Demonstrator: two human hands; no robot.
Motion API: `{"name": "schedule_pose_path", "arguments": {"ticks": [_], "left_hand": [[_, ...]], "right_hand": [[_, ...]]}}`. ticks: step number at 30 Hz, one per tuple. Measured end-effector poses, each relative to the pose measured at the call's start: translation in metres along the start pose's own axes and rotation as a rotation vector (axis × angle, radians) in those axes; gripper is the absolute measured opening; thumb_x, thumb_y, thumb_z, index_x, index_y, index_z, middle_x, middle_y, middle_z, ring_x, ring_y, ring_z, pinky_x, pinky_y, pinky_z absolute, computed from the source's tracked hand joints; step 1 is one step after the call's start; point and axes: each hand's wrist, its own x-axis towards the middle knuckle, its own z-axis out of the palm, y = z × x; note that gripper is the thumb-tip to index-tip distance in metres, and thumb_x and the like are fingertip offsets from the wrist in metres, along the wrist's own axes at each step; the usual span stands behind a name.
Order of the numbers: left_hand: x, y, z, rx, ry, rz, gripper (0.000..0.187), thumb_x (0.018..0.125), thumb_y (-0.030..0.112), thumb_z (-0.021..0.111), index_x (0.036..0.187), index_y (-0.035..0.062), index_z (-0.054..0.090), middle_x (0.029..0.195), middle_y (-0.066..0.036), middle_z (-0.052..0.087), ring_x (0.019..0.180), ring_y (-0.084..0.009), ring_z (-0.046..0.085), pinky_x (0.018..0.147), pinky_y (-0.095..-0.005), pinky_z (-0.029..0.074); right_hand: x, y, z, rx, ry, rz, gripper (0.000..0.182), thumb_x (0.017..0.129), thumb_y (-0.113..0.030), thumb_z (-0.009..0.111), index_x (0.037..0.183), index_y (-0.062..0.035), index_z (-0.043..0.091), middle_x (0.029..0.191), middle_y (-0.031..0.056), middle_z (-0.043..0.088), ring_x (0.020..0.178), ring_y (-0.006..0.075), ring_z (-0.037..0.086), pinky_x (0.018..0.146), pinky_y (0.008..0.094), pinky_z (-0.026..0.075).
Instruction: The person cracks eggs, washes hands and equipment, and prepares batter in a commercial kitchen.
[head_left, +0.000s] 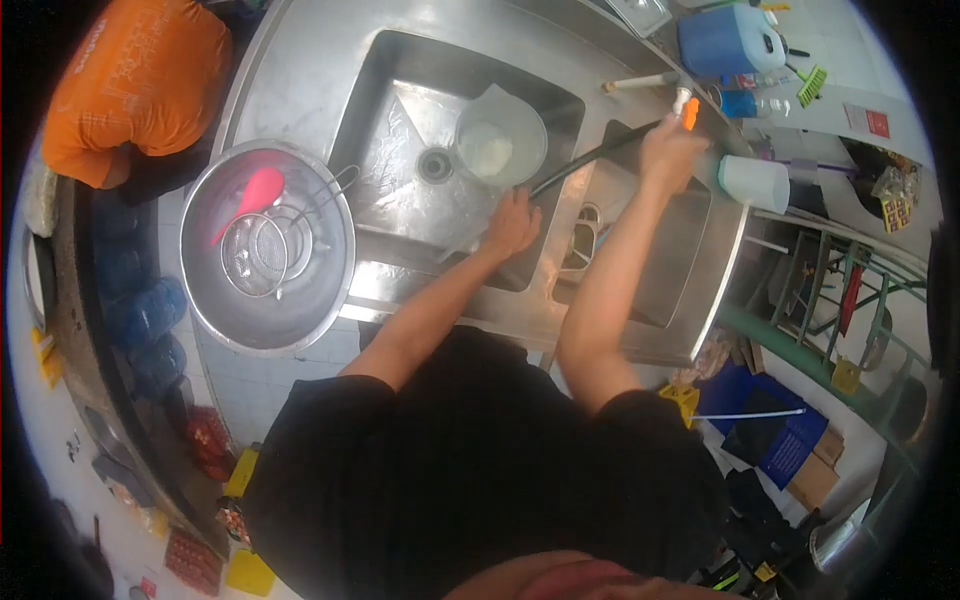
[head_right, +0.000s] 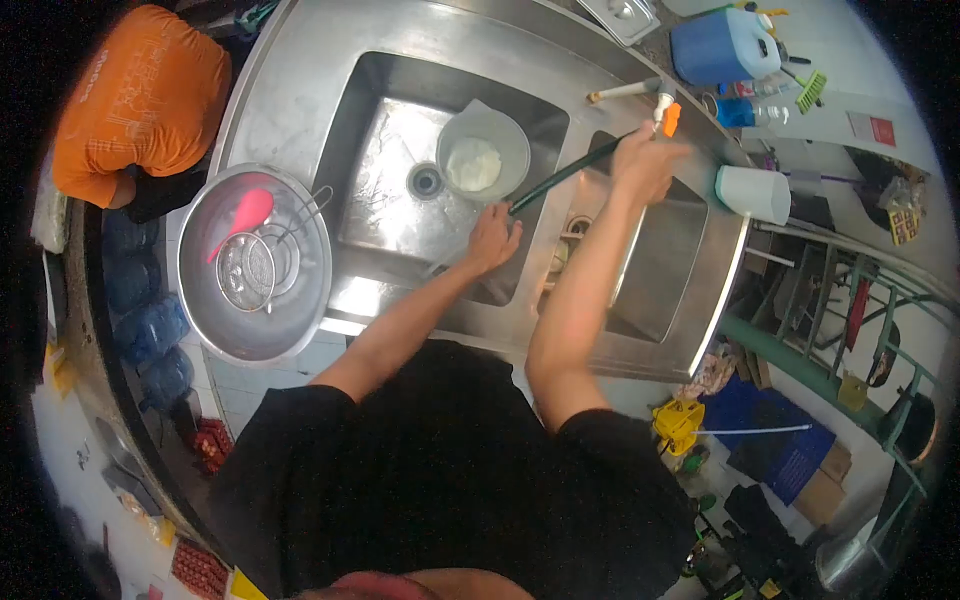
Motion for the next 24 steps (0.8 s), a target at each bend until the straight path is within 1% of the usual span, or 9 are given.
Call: {"name": "schedule_pose_path", "arguments": {"ticks": [3, 4, 6, 9, 13, 16, 19, 22, 24], "left_hand": [[0.002, -0.003, -0.007, -0.045, -0.058, 0.007, 0.045, 0.084, 0.025, 0.061, 0.121, 0.0005, 0.050, 0.111, -0.026, 0.052, 0.107, -0.0436, 0.051, 0.090, -0.0504, 0.043], [0.002, -0.005, -0.009, -0.057, -0.080, 0.012, 0.047, 0.084, 0.026, 0.062, 0.122, 0.0013, 0.049, 0.114, -0.026, 0.052, 0.109, -0.0435, 0.051, 0.091, -0.0500, 0.043], [-0.001, -0.036, 0.015, -0.083, -0.081, 0.141, 0.053, 0.083, 0.027, 0.064, 0.126, 0.0021, 0.048, 0.121, -0.025, 0.051, 0.115, -0.0417, 0.049, 0.094, -0.0486, 0.041], [-0.003, -0.035, -0.001, -0.190, -0.142, 0.107, 0.060, 0.081, 0.030, 0.067, 0.130, 0.0022, 0.046, 0.129, -0.023, 0.051, 0.122, -0.0382, 0.046, 0.099, -0.0458, 0.039], [-0.012, -0.015, -0.040, -0.296, -0.062, 0.181, 0.059, 0.082, 0.029, 0.065, 0.130, 0.0012, 0.046, 0.129, -0.023, 0.051, 0.125, -0.0340, 0.046, 0.103, -0.0427, 0.036], [-0.010, -0.096, 0.024, -0.573, -0.045, -0.409, 0.053, 0.087, 0.031, 0.060, 0.129, 0.0012, 0.046, 0.126, -0.021, 0.054, 0.121, -0.0345, 0.049, 0.103, -0.0432, 0.037], [0.009, -0.113, 0.014, -1.439, -0.276, -0.698, 0.047, 0.097, 0.037, 0.040, 0.126, 0.0006, 0.048, 0.126, -0.019, 0.054, 0.115, -0.0330, 0.053, 0.098, -0.0398, 0.042], [0.023, -0.063, -0.032, -1.649, -0.290, -0.919, 0.049, 0.099, 0.037, 0.030, 0.124, -0.0005, 0.047, 0.125, -0.021, 0.054, 0.113, -0.0353, 0.053, 0.096, -0.0412, 0.044], [0.024, -0.082, -0.012, -1.766, -0.200, -0.878, 0.046, 0.098, 0.035, 0.031, 0.122, -0.0011, 0.048, 0.122, -0.022, 0.054, 0.108, -0.0370, 0.054, 0.094, -0.0441, 0.045]], "right_hand": [[-0.086, 0.018, 0.056, 0.392, -0.035, -0.349, 0.055, 0.083, -0.042, 0.065, 0.104, 0.0076, 0.050, 0.094, 0.0241, 0.060, 0.093, 0.0413, 0.059, 0.082, 0.0476, 0.045], [-0.116, 0.018, 0.070, 0.253, -0.322, -0.379, 0.079, 0.083, -0.039, 0.066, 0.128, 0.0183, 0.037, 0.123, 0.0329, 0.050, 0.115, 0.0436, 0.051, 0.097, 0.0443, 0.043], [-0.162, 0.021, 0.092, 0.065, -0.634, -0.425, 0.106, 0.078, -0.046, 0.070, 0.138, 0.0211, 0.014, 0.137, 0.0398, 0.032, 0.129, 0.0472, 0.037, 0.108, 0.0432, 0.033], [-0.188, 0.052, 0.166, 0.136, -0.560, -0.346, 0.118, 0.074, -0.049, 0.072, 0.139, 0.0219, 0.003, 0.141, 0.0437, 0.020, 0.134, 0.0483, 0.028, 0.112, 0.0453, 0.027], [-0.192, 0.027, 0.167, 0.357, -0.603, -0.061, 0.105, 0.079, -0.043, 0.069, 0.139, 0.0201, 0.009, 0.144, 0.0387, 0.018, 0.137, 0.0465, 0.023, 0.112, 0.0464, 0.026], [-0.198, 0.037, 0.179, 0.432, -0.482, -0.113, 0.083, 0.084, -0.034, 0.065, 0.135, 0.0167, 0.023, 0.138, 0.0339, 0.030, 0.130, 0.0446, 0.034, 0.108, 0.0469, 0.030], [-0.218, 0.058, 0.157, 0.541, -0.343, -0.132, 0.051, 0.088, -0.022, 0.061, 0.121, 0.0101, 0.039, 0.119, 0.0256, 0.045, 0.108, 0.0362, 0.049, 0.094, 0.0460, 0.040], [-0.235, 0.125, 0.210, 0.657, -0.497, 0.241, 0.040, 0.090, -0.022, 0.057, 0.116, 0.0068, 0.047, 0.107, 0.0188, 0.055, 0.099, 0.0270, 0.056, 0.086, 0.0404, 0.045], [-0.230, 0.154, 0.216, 0.884, -0.818, 0.385, 0.032, 0.092, -0.020, 0.053, 0.114, 0.0025, 0.050, 0.094, 0.0098, 0.060, 0.084, 0.0191, 0.059, 0.075, 0.0318, 0.047]]}}
